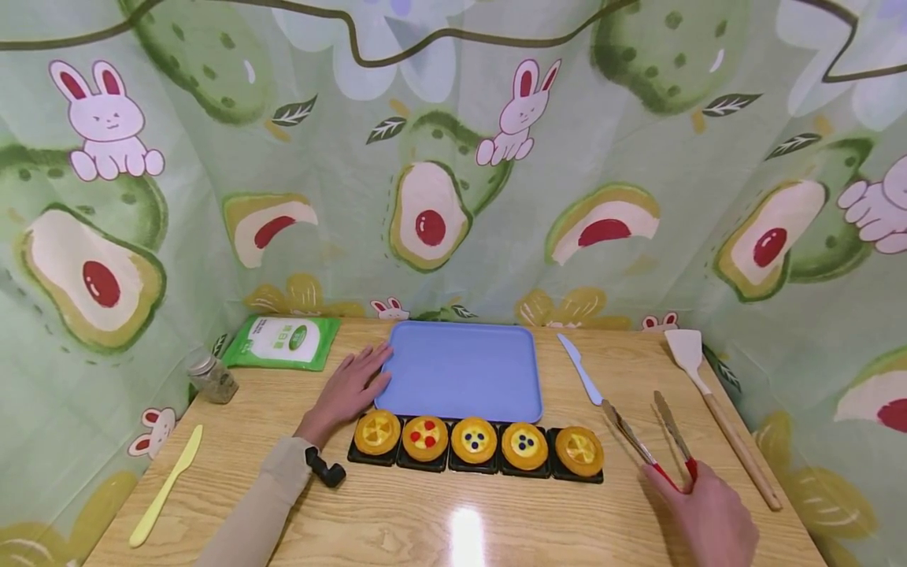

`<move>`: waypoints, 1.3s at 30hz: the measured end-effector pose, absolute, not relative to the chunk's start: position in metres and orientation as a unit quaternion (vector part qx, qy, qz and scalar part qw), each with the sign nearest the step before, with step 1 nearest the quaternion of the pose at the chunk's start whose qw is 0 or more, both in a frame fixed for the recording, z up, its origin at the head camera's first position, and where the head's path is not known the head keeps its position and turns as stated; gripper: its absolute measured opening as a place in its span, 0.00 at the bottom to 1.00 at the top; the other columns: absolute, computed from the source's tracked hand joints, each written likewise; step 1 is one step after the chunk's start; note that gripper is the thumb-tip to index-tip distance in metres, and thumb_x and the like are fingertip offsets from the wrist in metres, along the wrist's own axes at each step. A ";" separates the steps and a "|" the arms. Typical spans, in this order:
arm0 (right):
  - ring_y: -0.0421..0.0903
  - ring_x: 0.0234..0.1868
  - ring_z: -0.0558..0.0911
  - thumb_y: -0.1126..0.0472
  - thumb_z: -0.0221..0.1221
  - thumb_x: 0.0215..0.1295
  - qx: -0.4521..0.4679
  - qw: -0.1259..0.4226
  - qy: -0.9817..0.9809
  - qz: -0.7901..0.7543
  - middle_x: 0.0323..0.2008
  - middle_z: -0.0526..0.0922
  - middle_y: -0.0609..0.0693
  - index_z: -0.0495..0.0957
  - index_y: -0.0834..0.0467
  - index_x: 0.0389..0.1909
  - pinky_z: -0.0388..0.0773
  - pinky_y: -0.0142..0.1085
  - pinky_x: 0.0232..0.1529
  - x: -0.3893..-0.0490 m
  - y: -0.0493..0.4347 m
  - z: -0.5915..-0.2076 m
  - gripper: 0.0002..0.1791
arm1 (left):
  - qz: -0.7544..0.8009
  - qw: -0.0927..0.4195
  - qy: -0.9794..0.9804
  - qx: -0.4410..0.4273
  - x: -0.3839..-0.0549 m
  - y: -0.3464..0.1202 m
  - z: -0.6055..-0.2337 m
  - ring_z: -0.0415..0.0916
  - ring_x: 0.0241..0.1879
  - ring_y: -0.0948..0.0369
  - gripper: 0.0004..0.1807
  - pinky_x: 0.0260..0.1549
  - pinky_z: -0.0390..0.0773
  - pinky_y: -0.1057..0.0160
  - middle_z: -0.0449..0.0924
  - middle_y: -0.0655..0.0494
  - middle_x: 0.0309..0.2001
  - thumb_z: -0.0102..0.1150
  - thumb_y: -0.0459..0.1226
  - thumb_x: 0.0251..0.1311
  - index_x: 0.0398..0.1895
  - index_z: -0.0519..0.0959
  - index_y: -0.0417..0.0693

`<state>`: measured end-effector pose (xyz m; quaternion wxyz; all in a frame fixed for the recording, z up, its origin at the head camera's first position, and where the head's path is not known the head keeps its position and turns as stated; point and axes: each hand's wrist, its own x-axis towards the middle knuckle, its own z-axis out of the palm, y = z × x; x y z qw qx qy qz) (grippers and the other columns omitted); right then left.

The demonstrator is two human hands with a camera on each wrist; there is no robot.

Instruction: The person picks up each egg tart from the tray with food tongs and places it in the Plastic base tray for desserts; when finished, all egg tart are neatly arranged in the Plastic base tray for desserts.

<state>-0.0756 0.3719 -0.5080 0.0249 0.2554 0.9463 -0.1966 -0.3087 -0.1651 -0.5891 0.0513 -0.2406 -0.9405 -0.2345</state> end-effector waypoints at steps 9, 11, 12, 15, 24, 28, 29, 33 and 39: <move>0.56 0.28 0.80 0.17 0.53 0.61 0.280 0.035 0.938 -0.203 0.26 0.76 0.57 0.71 0.61 0.31 0.70 0.48 0.22 -0.074 0.383 -0.518 0.45 | -0.226 0.045 -0.944 -0.236 -0.309 -0.166 -0.590 0.47 0.83 0.52 0.35 0.79 0.45 0.42 0.52 0.63 0.83 0.40 0.60 0.80 0.84 0.56 0.63; 0.56 0.27 0.80 0.17 0.52 0.61 0.281 0.034 0.937 -0.204 0.26 0.76 0.58 0.71 0.60 0.28 0.70 0.48 0.21 -0.074 0.385 -0.520 0.45 | -0.227 0.045 -0.944 -0.236 -0.308 -0.166 -0.590 0.47 0.83 0.52 0.35 0.79 0.46 0.42 0.52 0.64 0.83 0.40 0.60 0.80 0.84 0.56 0.63; 0.57 0.27 0.80 0.17 0.52 0.61 0.279 0.031 0.938 -0.202 0.27 0.76 0.59 0.71 0.61 0.28 0.71 0.49 0.20 -0.075 0.386 -0.520 0.45 | -0.227 0.045 -0.944 -0.236 -0.308 -0.166 -0.590 0.47 0.83 0.52 0.35 0.79 0.46 0.43 0.52 0.64 0.83 0.40 0.60 0.80 0.84 0.56 0.63; 0.61 0.29 0.80 0.18 0.53 0.61 0.278 0.022 0.941 -0.193 0.28 0.77 0.63 0.75 0.64 0.29 0.72 0.51 0.20 -0.074 0.387 -0.524 0.47 | -0.227 0.046 -0.944 -0.236 -0.308 -0.167 -0.590 0.47 0.83 0.53 0.35 0.79 0.45 0.43 0.52 0.64 0.83 0.40 0.60 0.80 0.84 0.56 0.64; 0.66 0.33 0.78 0.19 0.56 0.61 0.283 0.015 0.946 -0.160 0.27 0.73 0.67 0.77 0.72 0.29 0.75 0.52 0.23 -0.072 0.389 -0.534 0.52 | -0.231 0.047 -0.942 -0.237 -0.306 -0.167 -0.590 0.49 0.82 0.50 0.34 0.79 0.46 0.41 0.53 0.62 0.83 0.41 0.59 0.80 0.84 0.56 0.63; 0.66 0.33 0.77 0.20 0.57 0.61 0.279 0.014 0.948 -0.152 0.26 0.73 0.68 0.77 0.73 0.26 0.76 0.55 0.27 -0.073 0.388 -0.535 0.51 | -0.234 0.050 -0.942 -0.236 -0.305 -0.169 -0.590 0.49 0.82 0.50 0.34 0.79 0.46 0.40 0.54 0.61 0.82 0.41 0.59 0.80 0.84 0.57 0.62; 0.66 0.33 0.77 0.21 0.57 0.62 0.276 0.012 0.949 -0.151 0.26 0.73 0.68 0.77 0.73 0.26 0.76 0.56 0.29 -0.074 0.388 -0.535 0.51 | -0.236 0.050 -0.942 -0.235 -0.305 -0.169 -0.589 0.49 0.82 0.50 0.34 0.79 0.46 0.40 0.54 0.61 0.82 0.42 0.58 0.80 0.84 0.57 0.62; 0.71 0.35 0.77 0.22 0.58 0.62 0.262 -0.002 0.955 -0.141 0.28 0.72 0.72 0.74 0.73 0.25 0.75 0.60 0.38 -0.077 0.385 -0.535 0.50 | -0.236 0.050 -0.942 -0.232 -0.303 -0.172 -0.588 0.49 0.82 0.49 0.34 0.79 0.46 0.40 0.55 0.60 0.82 0.42 0.58 0.80 0.84 0.57 0.61; 0.83 0.57 0.65 0.24 0.58 0.64 0.232 -0.053 0.961 -0.142 0.53 0.67 0.83 0.67 0.79 0.56 0.64 0.72 0.57 -0.083 0.377 -0.531 0.56 | -0.239 0.054 -0.940 -0.237 -0.302 -0.172 -0.587 0.50 0.82 0.48 0.34 0.78 0.47 0.39 0.56 0.58 0.82 0.43 0.57 0.80 0.84 0.59 0.59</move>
